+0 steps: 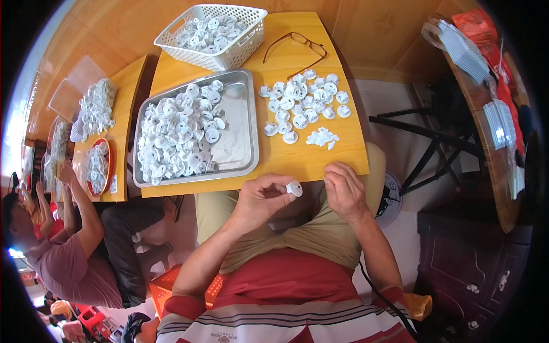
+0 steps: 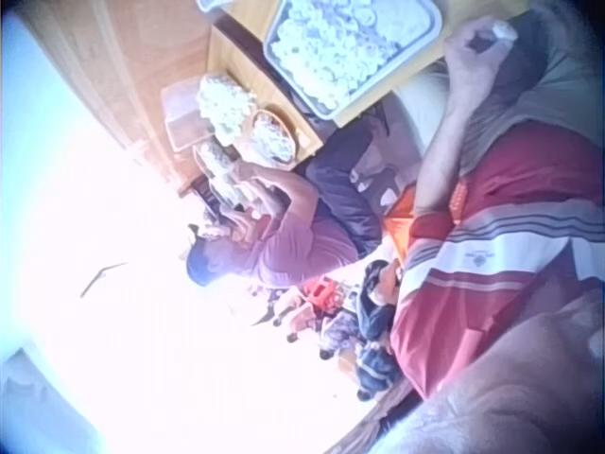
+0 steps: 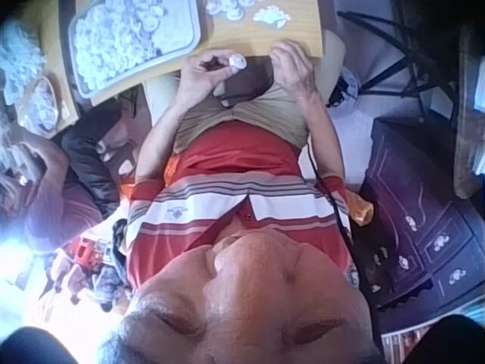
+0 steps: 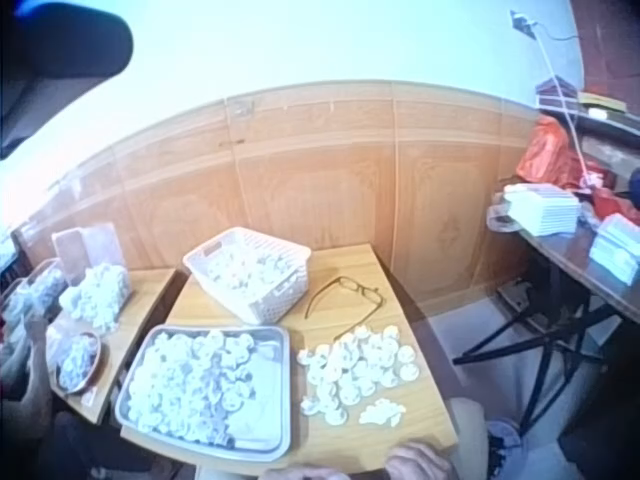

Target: The person assembles small white plastic components by hand at a workbench.

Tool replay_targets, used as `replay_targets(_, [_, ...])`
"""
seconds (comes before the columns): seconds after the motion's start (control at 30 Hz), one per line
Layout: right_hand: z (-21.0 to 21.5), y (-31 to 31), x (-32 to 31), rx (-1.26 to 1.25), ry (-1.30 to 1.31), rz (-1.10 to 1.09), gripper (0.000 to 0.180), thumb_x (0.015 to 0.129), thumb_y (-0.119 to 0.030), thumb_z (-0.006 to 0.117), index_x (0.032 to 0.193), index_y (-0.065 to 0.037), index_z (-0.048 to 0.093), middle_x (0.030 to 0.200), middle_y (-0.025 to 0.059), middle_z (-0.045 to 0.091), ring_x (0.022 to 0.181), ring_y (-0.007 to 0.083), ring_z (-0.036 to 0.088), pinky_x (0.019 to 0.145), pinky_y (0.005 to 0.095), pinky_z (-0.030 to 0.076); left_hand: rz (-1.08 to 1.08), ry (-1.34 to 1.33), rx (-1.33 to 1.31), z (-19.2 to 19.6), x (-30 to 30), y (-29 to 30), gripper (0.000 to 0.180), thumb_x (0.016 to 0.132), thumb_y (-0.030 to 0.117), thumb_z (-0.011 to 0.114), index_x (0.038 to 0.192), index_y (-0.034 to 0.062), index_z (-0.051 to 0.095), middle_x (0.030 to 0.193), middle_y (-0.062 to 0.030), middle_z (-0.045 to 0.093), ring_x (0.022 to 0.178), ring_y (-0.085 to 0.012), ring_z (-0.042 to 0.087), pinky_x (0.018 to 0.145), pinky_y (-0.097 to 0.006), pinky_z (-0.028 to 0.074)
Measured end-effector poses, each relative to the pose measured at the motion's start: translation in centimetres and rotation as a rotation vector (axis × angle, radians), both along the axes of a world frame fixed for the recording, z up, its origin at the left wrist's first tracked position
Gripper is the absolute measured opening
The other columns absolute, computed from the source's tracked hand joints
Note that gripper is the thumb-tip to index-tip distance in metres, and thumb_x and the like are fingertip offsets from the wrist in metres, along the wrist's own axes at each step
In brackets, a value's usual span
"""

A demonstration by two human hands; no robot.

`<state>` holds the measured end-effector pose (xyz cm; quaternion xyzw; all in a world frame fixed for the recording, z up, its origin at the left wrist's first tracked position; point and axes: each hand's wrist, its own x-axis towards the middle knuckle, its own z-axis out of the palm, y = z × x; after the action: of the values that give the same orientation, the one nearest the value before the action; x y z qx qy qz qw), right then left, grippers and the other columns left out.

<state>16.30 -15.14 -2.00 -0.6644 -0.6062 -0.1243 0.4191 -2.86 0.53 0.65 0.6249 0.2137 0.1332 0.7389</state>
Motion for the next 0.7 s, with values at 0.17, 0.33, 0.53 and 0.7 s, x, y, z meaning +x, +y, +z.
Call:
replay_targets(0.17, [0.5,0.2,0.3,0.011,0.069,-0.027,0.018,0.086,0.007,0.069,0.1,0.002,0.06,0.097,0.0154,0.068,0.088,0.0356,0.069,0.078,0.0423,0.057,0.095,-0.03,0.04,0.5,0.7,0.4,0.031,0.091,0.0,0.078,0.121,0.0015,0.071,0.097,-0.0004,0.073,0.088,-0.0063,0.066,0.082,-0.024,0.056])
replay_targets(0.33, [1.0,0.6,0.6,0.01,0.183,-0.068,0.015,0.087,0.006,0.07,0.099,0.001,0.061,0.094,0.0164,0.068,0.083,0.0354,0.069,0.073,0.0408,0.056,0.127,-0.017,0.235,1.6,1.9,1.5,0.031,0.089,0.001,0.08,0.119,0.0018,0.072,0.091,-0.0009,0.072,0.081,-0.0062,0.065,0.075,-0.024,0.056])
replay_targets(0.53, [1.7,0.7,1.0,0.012,0.27,-0.099,0.012,0.092,0.005,0.068,0.102,0.0,0.064,0.094,0.017,0.066,0.083,0.0358,0.068,0.072,0.0398,0.055,0.179,0.042,0.603,3.9,5.4,4.2,0.03,0.085,0.002,0.081,0.114,-0.0012,0.073,0.086,-0.0099,0.072,0.075,-0.0143,0.069,0.069,-0.028,0.056])
replay_targets(0.7, [2.0,0.5,1.2,-0.026,0.314,-0.102,0.019,0.093,0.005,0.066,0.111,0.0,0.068,0.096,0.0171,0.066,0.085,0.0344,0.068,0.072,0.0386,0.055,0.146,0.022,0.92,4.6,8.4,7.5,0.031,0.083,0.003,0.079,0.113,-0.0019,0.073,0.095,-0.018,0.073,0.078,-0.0257,0.074,0.072,-0.036,0.059])
